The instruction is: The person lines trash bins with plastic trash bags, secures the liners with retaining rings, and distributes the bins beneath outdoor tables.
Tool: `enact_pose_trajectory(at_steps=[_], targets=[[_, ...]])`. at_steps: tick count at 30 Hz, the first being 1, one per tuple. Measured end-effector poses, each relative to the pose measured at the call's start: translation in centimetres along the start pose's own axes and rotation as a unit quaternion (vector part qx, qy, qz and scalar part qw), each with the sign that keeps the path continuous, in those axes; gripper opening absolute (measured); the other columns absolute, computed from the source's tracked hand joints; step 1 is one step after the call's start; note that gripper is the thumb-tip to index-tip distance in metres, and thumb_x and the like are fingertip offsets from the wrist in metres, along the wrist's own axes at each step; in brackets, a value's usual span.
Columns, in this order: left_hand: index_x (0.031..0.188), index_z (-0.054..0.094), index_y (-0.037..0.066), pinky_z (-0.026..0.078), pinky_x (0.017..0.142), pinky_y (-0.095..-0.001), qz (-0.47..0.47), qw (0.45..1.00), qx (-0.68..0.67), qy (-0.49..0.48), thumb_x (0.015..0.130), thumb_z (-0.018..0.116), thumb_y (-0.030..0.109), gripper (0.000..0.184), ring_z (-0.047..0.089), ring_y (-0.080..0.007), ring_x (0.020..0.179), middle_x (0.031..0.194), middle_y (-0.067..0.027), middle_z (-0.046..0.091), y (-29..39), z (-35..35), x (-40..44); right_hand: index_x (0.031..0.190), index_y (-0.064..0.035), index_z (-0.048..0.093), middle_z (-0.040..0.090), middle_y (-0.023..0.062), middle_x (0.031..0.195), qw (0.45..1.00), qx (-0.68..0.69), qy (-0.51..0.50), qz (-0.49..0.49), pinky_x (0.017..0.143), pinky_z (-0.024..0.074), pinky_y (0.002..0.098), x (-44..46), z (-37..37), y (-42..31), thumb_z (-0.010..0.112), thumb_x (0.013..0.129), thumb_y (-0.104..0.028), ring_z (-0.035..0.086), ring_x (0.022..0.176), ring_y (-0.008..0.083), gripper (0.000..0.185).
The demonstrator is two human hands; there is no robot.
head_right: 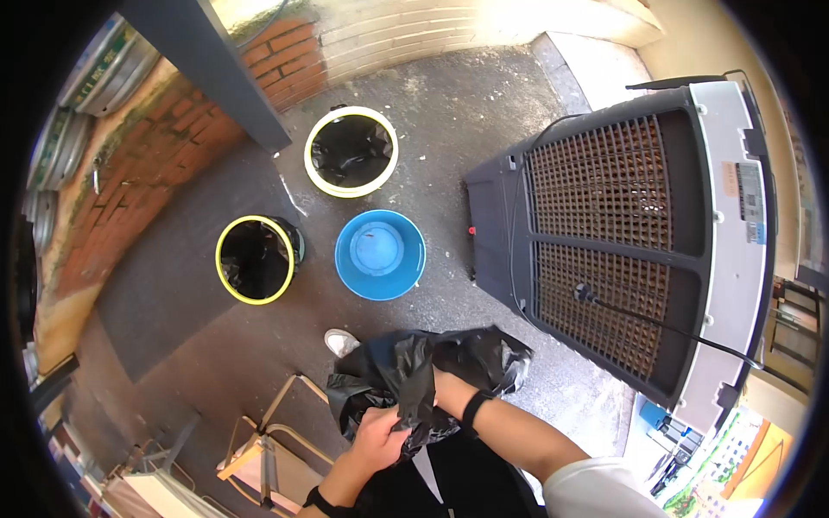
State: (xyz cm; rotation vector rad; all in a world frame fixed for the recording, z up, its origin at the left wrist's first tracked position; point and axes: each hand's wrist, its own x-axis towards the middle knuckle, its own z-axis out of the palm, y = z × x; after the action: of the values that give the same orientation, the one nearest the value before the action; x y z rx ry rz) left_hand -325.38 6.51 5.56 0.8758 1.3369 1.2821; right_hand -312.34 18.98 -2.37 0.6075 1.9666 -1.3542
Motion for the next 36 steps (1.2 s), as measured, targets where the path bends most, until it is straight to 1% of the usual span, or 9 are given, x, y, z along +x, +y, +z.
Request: enact_pose_trajectory(at_steps=[4,7,13,16,18,28,30,32,36], targets=[[0.100,0.064,-0.002,0.047,0.071,-0.0343,0.072,0.978,0.160,0.116,0.083,0.058,0.005,0.019,0.064,-0.0296,0.074,0.080,-0.0161,0.067,-3.0,-2.2,0.5,0.105,-0.0110,0.066,0.065,0.0112,0.115,0.996,-0.074,-0.026,0.051,0.094,0.0457,0.0420,7.6,-0.7,4.5,0.064,0.079,-0.018,0.060,0.109,0.0305,0.027],[0.100,0.060,-0.006,0.045,0.063,-0.0283,-0.092,0.926,-0.028,0.365,0.091,0.045,0.004,0.020,0.058,-0.0155,0.064,0.070,-0.0087,0.062,-5.1,-5.2,3.7,0.111,-0.0126,0.066,0.064,0.0106,0.120,0.980,-0.164,-0.042,0.100,0.097,0.0444,0.0437,16.3,-3.1,9.0,0.065,0.080,-0.020,0.058,0.114,0.0303,0.032],[0.093,0.056,-0.003,0.045,0.062,-0.0360,-0.157,0.901,0.071,0.398,0.094,0.052,0.014,0.017,0.058,-0.0256,0.063,0.069,-0.0165,0.058,-19.6,-9.9,9.4,0.123,-0.0157,0.066,0.062,0.0095,0.130,0.891,-0.420,-0.082,0.152,0.102,0.0418,0.0472,32.2,-6.8,14.6,0.065,0.083,-0.025,0.056,0.124,0.0298,0.041],[0.098,0.054,-0.001,0.049,0.071,-0.0493,-0.215,0.881,0.177,0.383,0.092,0.057,0.030,0.031,0.066,-0.0408,0.078,0.082,-0.0215,0.067,-26.4,-10.7,11.2,0.132,-0.0214,0.061,0.028,0.0060,0.159,0.796,-0.583,-0.124,0.109,0.115,0.0101,0.0628,37.4,-6.0,17.4,0.054,0.092,-0.029,0.020,0.148,0.0300,0.041],[0.106,0.053,0.004,0.049,0.075,-0.0535,-0.274,0.866,0.231,0.350,0.089,0.059,0.038,0.039,0.065,-0.0427,0.088,0.088,-0.0186,0.067,-28.1,-10.7,12.1,0.138,-0.0227,0.055,0.030,0.0045,0.159,0.815,-0.551,-0.142,0.107,0.115,0.0077,0.0646,42.8,-5.2,22.1,0.047,0.095,-0.031,0.020,0.148,0.0299,0.044],[0.117,0.058,0.003,0.051,0.084,-0.0500,-0.273,0.834,0.300,0.374,0.088,0.059,0.034,0.043,0.065,-0.0403,0.099,0.110,-0.0195,0.066,-34.4,-8.7,14.8,0.130,-0.0169,0.061,0.050,0.0058,0.145,0.777,-0.604,-0.177,-0.025,0.108,0.0385,0.0524,47.1,-3.2,22.1,0.070,0.080,-0.012,0.042,0.137,0.0281,0.051],[0.106,0.063,0.001,0.052,0.082,-0.0509,-0.249,0.826,0.326,0.388,0.084,0.058,0.022,0.031,0.067,-0.0419,0.091,0.099,-0.0220,0.069,-35.0,-8.9,14.7,0.114,-0.0082,0.070,0.070,0.0140,0.110,0.876,-0.473,-0.083,-0.033,0.086,0.0551,0.0390,44.8,-3.9,20.9,0.069,0.076,-0.007,0.068,0.102,0.0329,0.038],[0.103,0.064,-0.001,0.052,0.083,-0.0515,-0.294,0.826,0.328,0.350,0.083,0.058,0.020,0.029,0.067,-0.0427,0.092,0.097,-0.0263,0.069,-34.4,-9.0,14.3,0.108,-0.0070,0.073,0.071,0.0138,0.109,0.803,-0.573,-0.164,-0.013,0.086,0.0550,0.0415,42.0,-4.4,17.2,0.066,0.078,-0.011,0.068,0.102,0.0331,0.032],[0.102,0.065,-0.003,0.051,0.087,-0.0515,-0.330,0.822,0.319,0.339,0.081,0.060,0.023,0.033,0.066,-0.0438,0.095,0.097,-0.0293,0.068,-33.9,-7.1,11.8,0.096,-0.0037,0.074,0.071,0.0195,0.102,0.814,-0.581,-0.020,-0.005,0.084,0.0551,0.0407,30.9,-6.4,13.5,0.063,0.081,-0.018,0.069,0.097,0.0330,0.024]])
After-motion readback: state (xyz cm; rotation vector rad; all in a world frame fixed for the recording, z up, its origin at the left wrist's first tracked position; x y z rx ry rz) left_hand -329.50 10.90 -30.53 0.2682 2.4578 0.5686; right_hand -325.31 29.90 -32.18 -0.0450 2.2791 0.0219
